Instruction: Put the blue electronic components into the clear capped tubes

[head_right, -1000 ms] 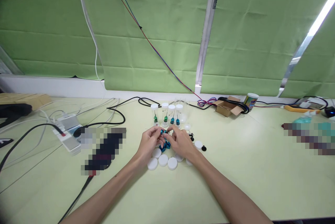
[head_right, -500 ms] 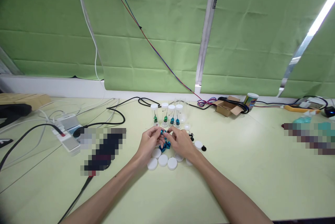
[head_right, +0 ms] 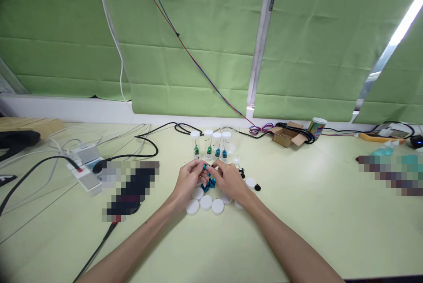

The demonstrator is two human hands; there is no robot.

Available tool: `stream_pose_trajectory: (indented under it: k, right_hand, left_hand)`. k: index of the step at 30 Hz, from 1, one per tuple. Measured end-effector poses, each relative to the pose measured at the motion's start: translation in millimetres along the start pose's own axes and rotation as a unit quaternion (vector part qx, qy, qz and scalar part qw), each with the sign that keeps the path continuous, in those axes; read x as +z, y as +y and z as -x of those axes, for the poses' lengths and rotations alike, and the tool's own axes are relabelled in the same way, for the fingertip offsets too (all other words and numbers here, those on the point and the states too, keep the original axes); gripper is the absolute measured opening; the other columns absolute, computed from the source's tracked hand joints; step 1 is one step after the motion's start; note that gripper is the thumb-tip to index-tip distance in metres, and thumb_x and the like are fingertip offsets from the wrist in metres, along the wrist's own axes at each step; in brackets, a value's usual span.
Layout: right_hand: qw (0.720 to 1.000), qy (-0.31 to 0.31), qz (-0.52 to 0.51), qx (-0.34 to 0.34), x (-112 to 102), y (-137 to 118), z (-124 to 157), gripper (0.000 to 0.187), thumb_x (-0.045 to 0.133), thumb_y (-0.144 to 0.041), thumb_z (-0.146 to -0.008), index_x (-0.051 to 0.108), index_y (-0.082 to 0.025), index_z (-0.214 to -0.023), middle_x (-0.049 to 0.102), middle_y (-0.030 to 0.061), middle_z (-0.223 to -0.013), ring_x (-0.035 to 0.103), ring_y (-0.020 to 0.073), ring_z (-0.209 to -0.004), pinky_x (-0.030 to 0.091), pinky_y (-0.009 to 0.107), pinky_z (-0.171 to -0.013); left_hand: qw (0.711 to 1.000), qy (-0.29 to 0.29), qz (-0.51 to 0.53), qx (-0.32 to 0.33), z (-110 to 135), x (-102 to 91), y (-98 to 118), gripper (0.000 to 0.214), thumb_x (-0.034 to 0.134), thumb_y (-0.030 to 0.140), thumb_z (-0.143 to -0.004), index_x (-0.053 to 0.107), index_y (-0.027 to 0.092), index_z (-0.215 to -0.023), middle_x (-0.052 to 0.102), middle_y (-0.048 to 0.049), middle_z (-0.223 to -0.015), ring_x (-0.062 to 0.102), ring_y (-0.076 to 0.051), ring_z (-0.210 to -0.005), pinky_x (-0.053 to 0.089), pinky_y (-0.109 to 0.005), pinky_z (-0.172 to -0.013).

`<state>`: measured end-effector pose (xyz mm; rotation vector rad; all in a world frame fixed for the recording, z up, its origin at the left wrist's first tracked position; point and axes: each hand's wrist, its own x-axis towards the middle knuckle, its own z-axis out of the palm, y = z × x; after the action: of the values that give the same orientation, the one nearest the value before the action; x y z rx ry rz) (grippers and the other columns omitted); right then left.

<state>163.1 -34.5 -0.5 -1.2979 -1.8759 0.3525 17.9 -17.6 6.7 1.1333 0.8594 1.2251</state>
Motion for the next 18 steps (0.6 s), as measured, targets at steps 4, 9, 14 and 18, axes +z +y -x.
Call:
stream_pose_trajectory:
  k: [4,9,14,18]
  right_hand:
    - [1.000,0.001,-0.002,-0.002,-0.4,-1.0,0.0,0.028,0.044,-0.041,-0.094,0.060,-0.021,-0.083,0.052,-0.0047,-0.051,0.044,0.0113,-0.046,0.031,0.024,-0.051]
    - [1.000,-0.005,0.000,-0.005,-1.3,-2.0,-0.2,0.031,0.042,-0.043,-0.094,0.060,-0.021,-0.082,0.051,-0.0046,-0.051,0.043,0.0116,-0.046,0.031,0.024,-0.050]
    - [1.000,-0.003,0.000,-0.005,-1.2,-1.6,-0.2,0.031,0.042,-0.043,-0.094,0.060,-0.021,-0.081,0.051,-0.0041,-0.052,0.043,0.0116,-0.046,0.031,0.024,-0.050]
    - [1.000,-0.002,-0.001,-0.005,-0.9,-1.9,-0.2,0.032,0.041,-0.043,-0.094,0.060,-0.021,-0.080,0.051,-0.0041,-0.050,0.042,0.0118,-0.046,0.032,0.024,-0.050]
  left_hand:
    - [1.000,0.001,0.000,0.000,-0.1,0.1,-0.2,0.029,0.065,0.042,-0.074,0.059,0.014,-0.078,0.056,-0.0007,-0.057,0.055,-0.011,-0.046,0.044,-0.021,-0.041]
    - [1.000,0.001,0.002,-0.002,0.5,0.2,0.7,0.030,0.066,0.043,-0.073,0.059,0.014,-0.077,0.056,-0.0007,-0.057,0.054,-0.011,-0.046,0.045,-0.021,-0.041]
    - [1.000,0.000,0.002,-0.002,0.1,0.2,0.3,0.032,0.067,0.044,-0.072,0.060,0.013,-0.076,0.056,-0.0012,-0.056,0.055,-0.011,-0.046,0.045,-0.021,-0.040]
    - [1.000,0.001,0.004,-0.001,-0.7,-0.1,-0.9,0.033,0.068,0.045,-0.072,0.060,0.014,-0.076,0.056,-0.0010,-0.056,0.054,-0.011,-0.045,0.045,-0.021,-0.040]
